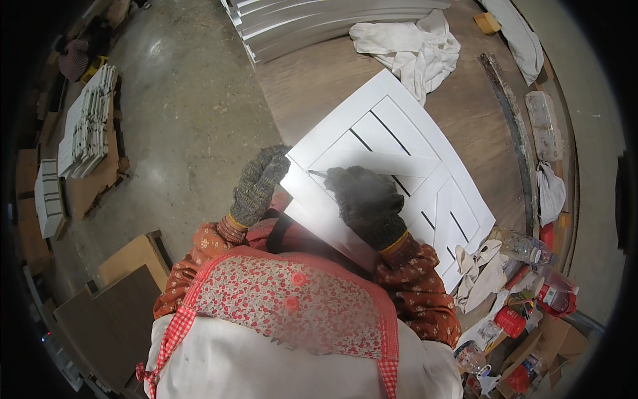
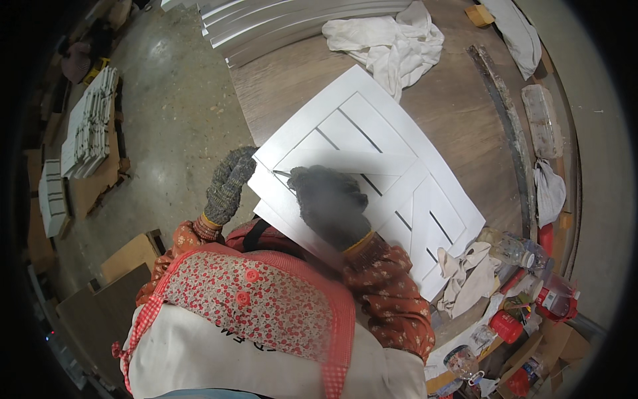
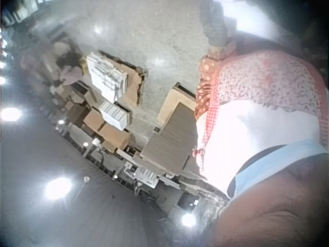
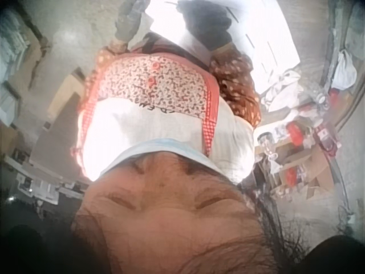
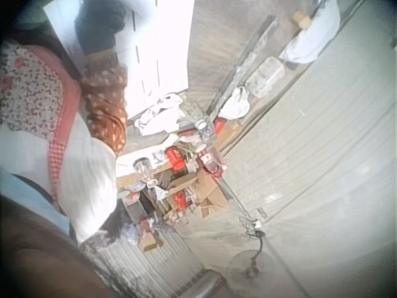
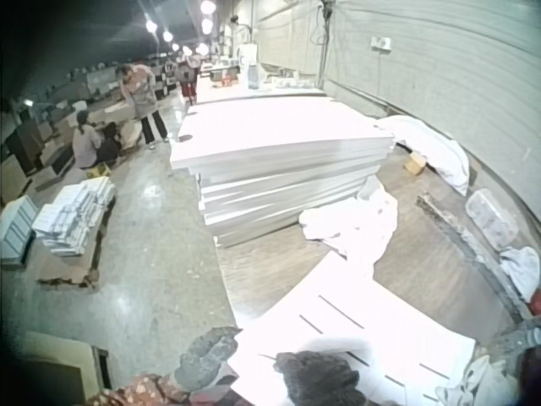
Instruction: The person sands white wooden panels using a sanding block, wipes them with a cloth, applies wood filler with a putty knife, and sands the surface again.
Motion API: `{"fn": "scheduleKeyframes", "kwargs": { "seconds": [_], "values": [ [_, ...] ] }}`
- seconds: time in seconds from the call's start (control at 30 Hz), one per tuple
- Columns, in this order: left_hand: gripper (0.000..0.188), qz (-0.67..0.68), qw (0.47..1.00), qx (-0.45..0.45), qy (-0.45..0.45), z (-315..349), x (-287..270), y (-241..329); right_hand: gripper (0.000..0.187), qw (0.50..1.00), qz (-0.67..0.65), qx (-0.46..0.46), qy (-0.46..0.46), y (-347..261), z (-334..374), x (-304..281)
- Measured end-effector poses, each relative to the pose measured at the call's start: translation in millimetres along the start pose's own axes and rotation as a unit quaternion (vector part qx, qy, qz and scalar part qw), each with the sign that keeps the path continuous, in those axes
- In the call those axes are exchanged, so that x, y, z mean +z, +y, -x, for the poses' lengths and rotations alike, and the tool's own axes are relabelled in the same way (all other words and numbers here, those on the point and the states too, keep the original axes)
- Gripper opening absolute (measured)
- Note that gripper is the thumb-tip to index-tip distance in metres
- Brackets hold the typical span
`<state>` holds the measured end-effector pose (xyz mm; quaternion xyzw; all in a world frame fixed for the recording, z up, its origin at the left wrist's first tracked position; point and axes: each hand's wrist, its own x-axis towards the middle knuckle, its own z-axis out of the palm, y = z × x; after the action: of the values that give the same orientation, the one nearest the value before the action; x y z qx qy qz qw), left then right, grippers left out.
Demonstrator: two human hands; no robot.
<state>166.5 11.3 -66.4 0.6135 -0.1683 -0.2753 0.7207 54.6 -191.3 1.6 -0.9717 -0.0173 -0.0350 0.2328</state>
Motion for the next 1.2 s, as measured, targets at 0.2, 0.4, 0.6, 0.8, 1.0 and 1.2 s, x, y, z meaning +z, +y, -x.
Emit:
{"fn": "scheduleKeyframes", "kwargs": {
  "seconds": [0.2, 0.4, 0.6, 0.8, 1.0, 1.2],
  "values": [
    [0.033, 0.019, 1.000, -0.009, 0.012, 2.0, 0.5, -0.6, 0.015, 0.999, 0.030, -0.017, -0.040, -0.3, 0.8, -2.0],
    [0.032, 0.014, 1.000, -0.026, 0.009, 1.1, 0.5, 1.5, 0.015, 0.988, -0.033, -0.128, 0.081, 10.2, 5.3, -2.0],
    [0.033, -0.013, 1.000, -0.023, 0.006, 0.7, 1.9, 5.8, 0.020, 0.998, 0.031, -0.043, 0.019, 5.8, 4.3, 8.2],
    [0.032, 0.020, 0.999, -0.026, 0.014, 0.7, 3.5, 8.1, 0.011, 0.994, 0.026, -0.077, 0.079, 9.1, 8.7, 6.5],
    [0.030, -0.022, 0.999, -0.025, 0.014, -1.6, 1.8, 8.9, 0.011, 0.999, -0.003, -0.039, -0.009, -2.5, -2.0, -11.6],
    [0.030, -0.004, 1.000, -0.026, 0.014, -1.0, 1.0, 5.2, 0.012, 0.999, 0.011, -0.033, -0.015, -2.7, -4.8, -6.4]
  ]
}}
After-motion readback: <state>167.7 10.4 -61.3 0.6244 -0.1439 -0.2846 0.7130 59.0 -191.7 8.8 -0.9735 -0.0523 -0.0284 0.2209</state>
